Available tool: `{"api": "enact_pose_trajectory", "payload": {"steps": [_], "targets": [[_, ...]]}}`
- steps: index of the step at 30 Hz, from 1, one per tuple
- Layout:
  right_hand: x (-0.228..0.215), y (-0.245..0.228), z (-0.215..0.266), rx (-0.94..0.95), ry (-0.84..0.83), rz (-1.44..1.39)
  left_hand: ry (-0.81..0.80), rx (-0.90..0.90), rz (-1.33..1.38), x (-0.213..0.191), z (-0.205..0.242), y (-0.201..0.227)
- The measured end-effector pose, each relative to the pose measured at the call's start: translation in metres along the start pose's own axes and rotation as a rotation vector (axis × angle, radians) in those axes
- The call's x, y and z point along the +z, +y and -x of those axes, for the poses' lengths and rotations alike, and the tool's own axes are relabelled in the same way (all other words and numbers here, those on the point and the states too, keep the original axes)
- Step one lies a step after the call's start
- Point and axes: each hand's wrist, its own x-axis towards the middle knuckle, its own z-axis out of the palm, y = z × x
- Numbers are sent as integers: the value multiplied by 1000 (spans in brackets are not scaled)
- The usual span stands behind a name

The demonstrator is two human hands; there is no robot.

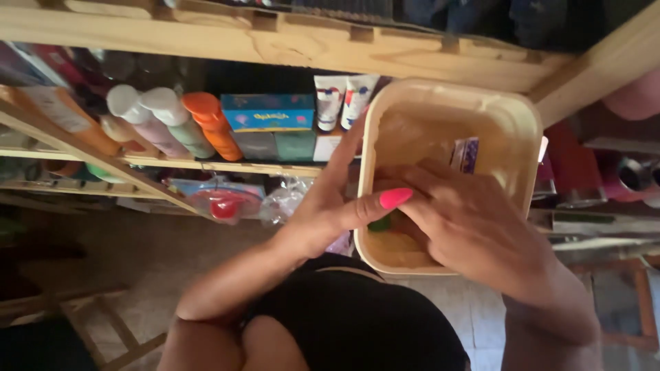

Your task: Picking various stationery items from shelves and placing them into a plastic bin

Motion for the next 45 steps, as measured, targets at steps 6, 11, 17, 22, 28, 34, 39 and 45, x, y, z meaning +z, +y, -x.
{"api": "enact_pose_trajectory", "payload": {"steps": [6, 11, 17, 22, 28, 34, 39, 45], "targets": [[6, 1, -11, -41, -54, -193, 22, 32, -87, -3, 7, 7], [24, 6, -14, -34, -153, -266, 78, -8, -222, -9, 13, 12], [25, -2, -25, -116, -114, -232, 108, 69, -239, -18, 23, 20], [-6, -18, -50, 253, -638, -190, 196, -78, -47, -22, 35, 26], [6, -21, -60, -54, -511, -123, 212, -58, 71, -28, 44, 25], [11, -21, -68, -312, -361, -174, 327, -33, 31, -34, 62, 26], [-12, -20, -76, -518, -80, -197, 415, -20, 64, -30, 74, 29], [-35, -5, -67, -498, 190, -417, 385, -7, 343, -34, 80, 4]]}}
